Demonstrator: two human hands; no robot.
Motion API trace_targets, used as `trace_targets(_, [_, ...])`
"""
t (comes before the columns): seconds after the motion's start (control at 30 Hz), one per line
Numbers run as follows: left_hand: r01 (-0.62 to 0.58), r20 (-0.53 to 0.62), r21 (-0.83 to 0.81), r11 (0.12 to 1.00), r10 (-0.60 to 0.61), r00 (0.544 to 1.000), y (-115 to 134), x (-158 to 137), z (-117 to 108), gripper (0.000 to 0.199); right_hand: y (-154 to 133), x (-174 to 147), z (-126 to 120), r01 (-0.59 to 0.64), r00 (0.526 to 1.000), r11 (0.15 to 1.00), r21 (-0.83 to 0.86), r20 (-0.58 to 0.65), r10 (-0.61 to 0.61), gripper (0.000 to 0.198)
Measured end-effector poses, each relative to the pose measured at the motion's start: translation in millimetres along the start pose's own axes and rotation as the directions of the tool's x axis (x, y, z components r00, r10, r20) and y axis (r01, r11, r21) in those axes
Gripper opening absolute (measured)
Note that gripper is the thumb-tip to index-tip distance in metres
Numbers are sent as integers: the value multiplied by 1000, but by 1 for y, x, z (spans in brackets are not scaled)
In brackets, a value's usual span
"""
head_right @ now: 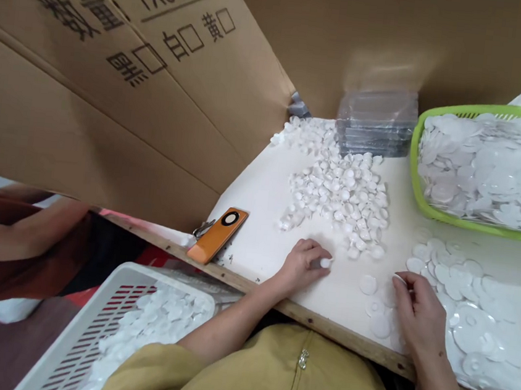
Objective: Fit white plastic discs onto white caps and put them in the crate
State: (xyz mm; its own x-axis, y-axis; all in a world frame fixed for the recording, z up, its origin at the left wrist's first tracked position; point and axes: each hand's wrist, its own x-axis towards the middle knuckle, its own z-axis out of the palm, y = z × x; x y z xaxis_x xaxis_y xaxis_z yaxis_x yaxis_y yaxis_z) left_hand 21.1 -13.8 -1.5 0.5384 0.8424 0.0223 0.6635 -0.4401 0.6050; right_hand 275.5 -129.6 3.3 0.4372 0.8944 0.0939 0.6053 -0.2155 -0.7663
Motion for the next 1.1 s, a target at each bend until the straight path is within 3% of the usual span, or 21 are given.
trace_targets(0.07, [-4,23,-8,1000,4,1000,-3,1,0,31,-5,0,-2,90,996,996,-4,-27,-90,30])
trace_targets(0.13, [-33,49,-28,999,34,998,-7,1,-3,31,-14,0,0,91,996,995,31,19,-92,29])
trace_targets(0.23, [-89,83,-47,995,93,992,-13,1,-8,28,-38,-2,14,-49,976,986,161,217,13,29])
trace_targets(0.33, [-151,126,-61,987,158,979,-18,1,-12,25,-66,0,42,-239,897,928,285,432,98,32])
trace_targets(0.43, [-188,145,-66,980,196,970,-22,2,-13,23,-86,5,74,-364,822,887,285,547,161,34])
trace_targets(0.6, [-194,128,-73,978,202,971,-24,1,-13,22,-94,14,99,-464,762,865,189,583,281,35])
trace_targets(0.87, [-206,137,-65,976,213,967,-24,2,-16,25,-94,17,99,-482,707,869,114,637,308,39])
trace_targets(1.1, [-224,181,-100,969,239,954,-26,4,-22,18,-93,15,99,-512,697,842,172,657,289,43])
